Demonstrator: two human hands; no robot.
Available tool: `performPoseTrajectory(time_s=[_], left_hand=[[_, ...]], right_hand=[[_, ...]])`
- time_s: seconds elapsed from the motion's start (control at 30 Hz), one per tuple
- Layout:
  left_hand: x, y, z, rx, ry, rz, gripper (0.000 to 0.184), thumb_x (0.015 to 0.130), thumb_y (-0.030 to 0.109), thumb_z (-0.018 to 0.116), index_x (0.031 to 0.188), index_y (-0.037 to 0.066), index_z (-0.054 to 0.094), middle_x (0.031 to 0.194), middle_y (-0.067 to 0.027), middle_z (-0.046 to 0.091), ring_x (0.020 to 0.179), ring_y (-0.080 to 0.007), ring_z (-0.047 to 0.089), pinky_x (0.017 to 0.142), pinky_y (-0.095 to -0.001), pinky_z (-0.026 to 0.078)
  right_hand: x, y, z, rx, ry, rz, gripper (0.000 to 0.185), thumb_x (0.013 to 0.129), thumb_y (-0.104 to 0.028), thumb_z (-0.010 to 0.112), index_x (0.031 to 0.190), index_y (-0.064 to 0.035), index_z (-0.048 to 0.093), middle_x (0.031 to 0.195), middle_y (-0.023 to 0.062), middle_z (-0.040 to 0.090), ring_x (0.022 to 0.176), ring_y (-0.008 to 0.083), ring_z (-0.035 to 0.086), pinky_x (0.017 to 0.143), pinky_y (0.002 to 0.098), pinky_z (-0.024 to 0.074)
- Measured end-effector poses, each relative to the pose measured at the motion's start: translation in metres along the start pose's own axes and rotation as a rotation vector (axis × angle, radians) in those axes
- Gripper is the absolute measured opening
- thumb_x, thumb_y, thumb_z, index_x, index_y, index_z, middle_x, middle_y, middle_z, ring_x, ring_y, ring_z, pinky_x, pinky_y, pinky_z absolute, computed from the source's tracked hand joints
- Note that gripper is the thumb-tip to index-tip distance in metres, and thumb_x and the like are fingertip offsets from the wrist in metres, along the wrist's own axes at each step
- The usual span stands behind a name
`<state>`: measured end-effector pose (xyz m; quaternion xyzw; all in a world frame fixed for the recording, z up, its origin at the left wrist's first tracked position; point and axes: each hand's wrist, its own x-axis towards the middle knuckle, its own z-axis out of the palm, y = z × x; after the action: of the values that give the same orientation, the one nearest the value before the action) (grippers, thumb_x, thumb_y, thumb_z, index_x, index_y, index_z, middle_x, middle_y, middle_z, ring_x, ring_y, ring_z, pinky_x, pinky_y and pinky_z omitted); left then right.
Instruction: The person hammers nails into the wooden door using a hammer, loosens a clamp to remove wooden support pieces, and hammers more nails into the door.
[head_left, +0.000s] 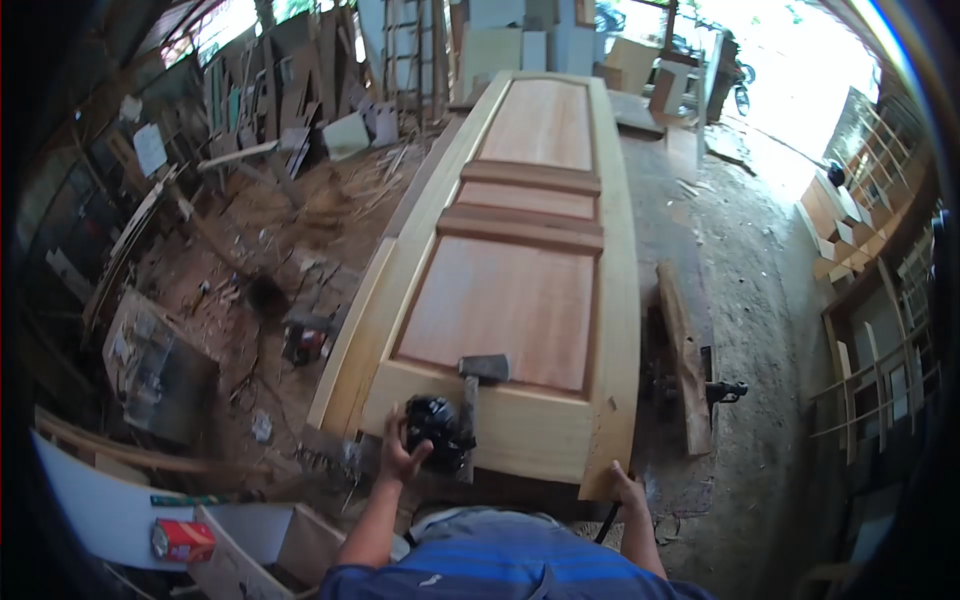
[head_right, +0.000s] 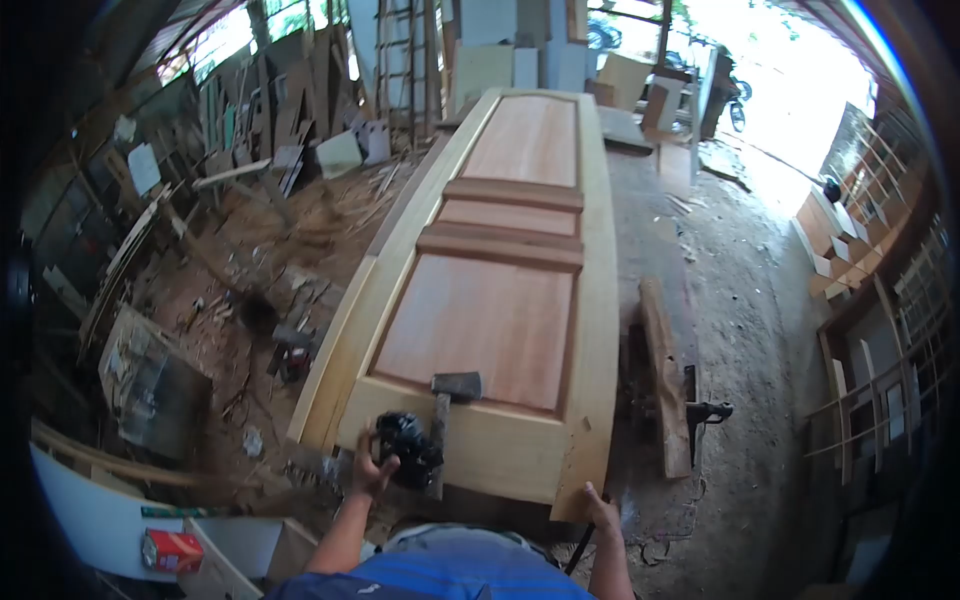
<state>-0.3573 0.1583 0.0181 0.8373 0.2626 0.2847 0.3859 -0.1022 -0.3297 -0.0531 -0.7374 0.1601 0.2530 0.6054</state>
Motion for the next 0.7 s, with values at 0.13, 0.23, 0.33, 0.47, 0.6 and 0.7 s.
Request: performPoseTrajectory(time_s=[0.13, 0.23, 0.33, 0.47, 0.6, 0.7], left_hand=[[0.015, -0.022, -0.041, 0.034, 0.101, -0.166, 0.075, 0.091, 0.062, 0.081, 0.132, 0.003, 0.061, 0.155, -0.0316, 0.055, 0.147, -0.0507, 0.050, 0.121, -0.0595, 0.040], [0.024, -0.060, -0.066, 0.345, 0.195, -0.101, 0.067, 0.091, 0.050, 0.083, 0.132, 0.003, 0.061, 0.155, -0.0322, 0.054, 0.145, -0.0523, 0.050, 0.121, -0.0615, 0.040], [0.027, -0.104, -0.078, 0.515, 0.291, -0.137, 0.064, 0.090, 0.043, 0.082, 0.135, 0.002, 0.060, 0.156, -0.0320, 0.053, 0.146, -0.0523, 0.049, 0.123, -0.0625, 0.038], [0.018, -0.115, -0.096, 0.647, 0.239, -0.152, 0.060, 0.095, 0.038, 0.078, 0.139, 0.002, 0.060, 0.159, -0.0317, 0.050, 0.149, -0.0502, 0.047, 0.127, -0.0613, 0.035], [0.031, -0.068, -0.099, 0.426, 0.125, 0.028, 0.051, 0.097, 0.032, 0.078, 0.135, 0.002, 0.064, 0.146, -0.0256, 0.063, 0.134, -0.0446, 0.060, 0.116, -0.0562, 0.047], [0.051, 0.028, -0.095, 0.121, 0.046, 0.255, 0.039, 0.095, 0.021, 0.080, 0.128, 0.004, 0.069, 0.125, -0.0189, 0.073, 0.116, -0.0407, 0.069, 0.103, -0.0514, 0.055]], right_hand=[[-0.022, -0.016, 0.002, -0.242, 0.106, -0.093, 0.073, 0.093, -0.053, 0.088, 0.135, 0.0028, 0.067, 0.118, 0.0145, 0.075, 0.105, 0.0244, 0.072, 0.090, 0.0395, 0.0571], [-0.064, -0.048, 0.025, -0.733, 0.505, -0.254, 0.061, 0.088, -0.041, 0.094, 0.130, -0.0055, 0.068, 0.111, 0.0163, 0.075, 0.094, 0.0344, 0.073, 0.083, 0.0442, 0.0577], [-0.075, -0.061, 0.035, -0.789, 0.544, -0.652, 0.051, 0.087, -0.026, 0.089, 0.130, -0.0064, 0.068, 0.111, 0.0214, 0.074, 0.093, 0.0414, 0.073, 0.084, 0.0477, 0.0590], [-0.092, -0.109, 0.120, -0.793, 0.155, -0.553, 0.046, 0.091, -0.011, 0.080, 0.134, -0.0080, 0.067, 0.106, 0.0198, 0.075, 0.092, 0.0350, 0.075, 0.085, 0.0465, 0.0600], [-0.089, -0.117, 0.211, -0.701, -0.127, -0.512, 0.052, 0.094, -0.009, 0.080, 0.143, -0.0122, 0.066, 0.096, 0.0165, 0.075, 0.090, 0.0254, 0.074, 0.085, 0.0389, 0.0595], [-0.108, -0.127, 0.266, -0.646, -0.263, -0.474, 0.050, 0.092, -0.019, 0.083, 0.140, -0.0124, 0.068, 0.095, 0.0207, 0.074, 0.085, 0.0343, 0.075, 0.081, 0.0429, 0.0594]])
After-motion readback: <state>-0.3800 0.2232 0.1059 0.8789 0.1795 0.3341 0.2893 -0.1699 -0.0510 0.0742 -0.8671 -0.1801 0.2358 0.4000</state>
